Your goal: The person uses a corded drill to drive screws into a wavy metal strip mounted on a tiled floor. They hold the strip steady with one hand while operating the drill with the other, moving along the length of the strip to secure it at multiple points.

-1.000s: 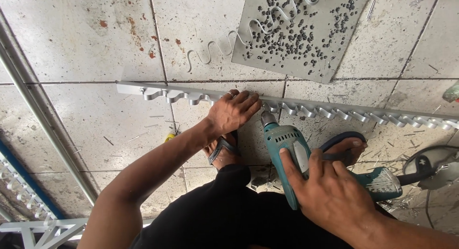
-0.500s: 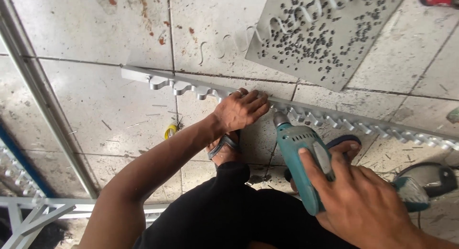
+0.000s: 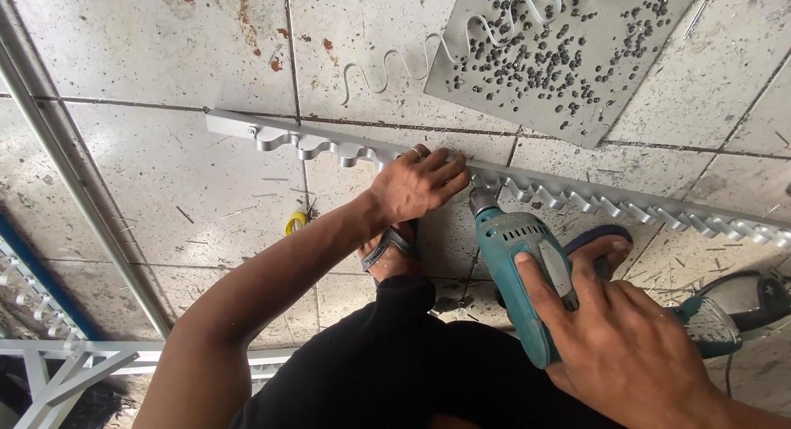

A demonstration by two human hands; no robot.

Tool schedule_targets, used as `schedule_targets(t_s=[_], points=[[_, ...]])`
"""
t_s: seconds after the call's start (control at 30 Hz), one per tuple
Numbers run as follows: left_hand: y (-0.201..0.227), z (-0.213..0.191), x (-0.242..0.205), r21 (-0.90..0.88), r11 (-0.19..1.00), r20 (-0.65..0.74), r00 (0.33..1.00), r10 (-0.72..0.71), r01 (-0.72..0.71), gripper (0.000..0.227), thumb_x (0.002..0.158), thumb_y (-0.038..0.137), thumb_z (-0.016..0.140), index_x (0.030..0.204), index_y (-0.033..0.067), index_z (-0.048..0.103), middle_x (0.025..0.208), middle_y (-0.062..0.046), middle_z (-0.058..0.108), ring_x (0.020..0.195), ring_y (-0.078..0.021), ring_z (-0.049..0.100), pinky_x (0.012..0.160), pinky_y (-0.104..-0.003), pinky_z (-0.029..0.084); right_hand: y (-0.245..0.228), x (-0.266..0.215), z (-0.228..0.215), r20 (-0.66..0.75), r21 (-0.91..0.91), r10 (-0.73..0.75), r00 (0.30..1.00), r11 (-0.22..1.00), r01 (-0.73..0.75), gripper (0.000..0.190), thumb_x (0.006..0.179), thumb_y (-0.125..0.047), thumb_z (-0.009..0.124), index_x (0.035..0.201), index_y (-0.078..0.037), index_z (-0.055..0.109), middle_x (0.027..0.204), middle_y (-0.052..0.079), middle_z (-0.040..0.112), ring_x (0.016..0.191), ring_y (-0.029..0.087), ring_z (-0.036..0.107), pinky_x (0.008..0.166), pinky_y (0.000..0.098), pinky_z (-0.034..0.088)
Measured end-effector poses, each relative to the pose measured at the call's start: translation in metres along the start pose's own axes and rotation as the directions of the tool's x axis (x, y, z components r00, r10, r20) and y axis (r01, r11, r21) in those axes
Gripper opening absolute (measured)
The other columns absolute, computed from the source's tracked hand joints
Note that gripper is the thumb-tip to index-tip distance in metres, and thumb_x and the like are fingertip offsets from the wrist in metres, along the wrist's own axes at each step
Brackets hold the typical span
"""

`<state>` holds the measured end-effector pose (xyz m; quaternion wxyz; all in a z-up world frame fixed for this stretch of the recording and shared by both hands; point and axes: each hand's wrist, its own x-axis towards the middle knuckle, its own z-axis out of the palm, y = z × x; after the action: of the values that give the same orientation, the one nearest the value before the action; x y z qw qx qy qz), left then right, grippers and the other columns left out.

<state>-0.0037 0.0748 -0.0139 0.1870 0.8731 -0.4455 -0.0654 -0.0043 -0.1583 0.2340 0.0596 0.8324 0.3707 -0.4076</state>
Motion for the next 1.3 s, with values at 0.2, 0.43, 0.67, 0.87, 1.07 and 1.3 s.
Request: schedule_targets(t_s=[0.2, 0.43, 0.67, 0.87, 1.07, 1.3], points=[[0.000, -0.002, 0.002, 0.008, 1.000, -0.022, 1.000, -0.001, 0.001, 0.025, 0.081, 0.016, 0.068, 0.105, 0.0135, 0.059, 0.119, -0.002, 0.065, 0.096, -0.0165, 0.062, 0.067, -0.029, 0.055, 0.002, 0.002, 0.000, 0.026, 0.023, -0.013, 1.000, 1.000, 0.012, 0.118, 0.048, -0.055, 0.078, 0.145, -0.008, 0.030, 0.103, 0.028, 0.057, 0.052, 0.017, 0.069, 0.040, 0.0199, 0.059], [0.002, -0.005, 0.002, 0.025, 1.000, -0.038, 0.999, -0.006, 0.007, 0.029, 0.081, 0.016, 0.069, 0.108, 0.0132, 0.061, 0.119, -0.003, 0.065, 0.097, -0.0172, 0.062, 0.068, -0.029, 0.054, 0.005, 0.010, -0.008, 0.102, 0.056, -0.039, 0.994, 0.998, 0.034, 0.120, 0.050, -0.058, 0.079, 0.145, -0.006, 0.028, 0.092, 0.023, 0.057, 0.046, 0.015, 0.068, 0.034, 0.0196, 0.058], [0.003, -0.007, 0.001, 0.037, 0.999, -0.050, 0.999, -0.017, 0.019, 0.025, 0.082, 0.016, 0.068, 0.106, 0.0135, 0.060, 0.120, -0.004, 0.064, 0.097, -0.0169, 0.061, 0.067, -0.029, 0.053, -0.006, 0.024, -0.032, -0.086, -0.161, -0.080, 0.993, 0.985, 0.065, 0.082, 0.060, -0.035, 0.060, 0.133, 0.000, 0.045, 0.081, 0.033, 0.063, 0.033, 0.015, 0.060, 0.027, 0.0201, 0.047], [0.004, -0.008, 0.004, 0.060, 0.998, -0.054, 0.998, -0.031, 0.034, 0.024, 0.082, 0.019, 0.071, 0.103, 0.0143, 0.060, 0.115, -0.003, 0.066, 0.093, -0.0164, 0.062, 0.068, -0.029, 0.053, -0.003, 0.028, -0.039, -0.169, -0.250, -0.092, 0.981, 0.967, 0.048, 0.064, 0.072, -0.028, 0.051, 0.131, -0.004, 0.049, 0.082, 0.044, 0.063, 0.034, 0.017, 0.060, 0.027, 0.0171, 0.041], [0.005, -0.008, 0.005, 0.042, 0.998, -0.036, 0.999, -0.036, 0.038, 0.025, 0.082, 0.018, 0.069, 0.105, 0.0146, 0.060, 0.115, -0.001, 0.066, 0.096, -0.0158, 0.062, 0.070, -0.029, 0.053, -0.008, 0.024, -0.035, -0.172, -0.278, -0.101, 0.980, 0.959, 0.050, 0.059, 0.073, -0.013, 0.054, 0.131, -0.004, 0.053, 0.074, 0.027, 0.067, 0.034, 0.008, 0.050, 0.035, 0.0176, 0.036], [0.004, -0.008, 0.008, 0.049, 0.998, -0.071, 0.997, -0.024, 0.027, 0.024, 0.083, 0.018, 0.070, 0.104, 0.0148, 0.060, 0.115, -0.001, 0.065, 0.094, -0.0146, 0.061, 0.067, -0.027, 0.052, -0.012, 0.026, -0.033, -0.177, -0.275, -0.091, 0.980, 0.961, 0.040, 0.053, 0.075, -0.014, 0.055, 0.127, -0.007, 0.057, 0.077, 0.027, 0.069, 0.034, 0.008, 0.050, 0.036, 0.0184, 0.035]])
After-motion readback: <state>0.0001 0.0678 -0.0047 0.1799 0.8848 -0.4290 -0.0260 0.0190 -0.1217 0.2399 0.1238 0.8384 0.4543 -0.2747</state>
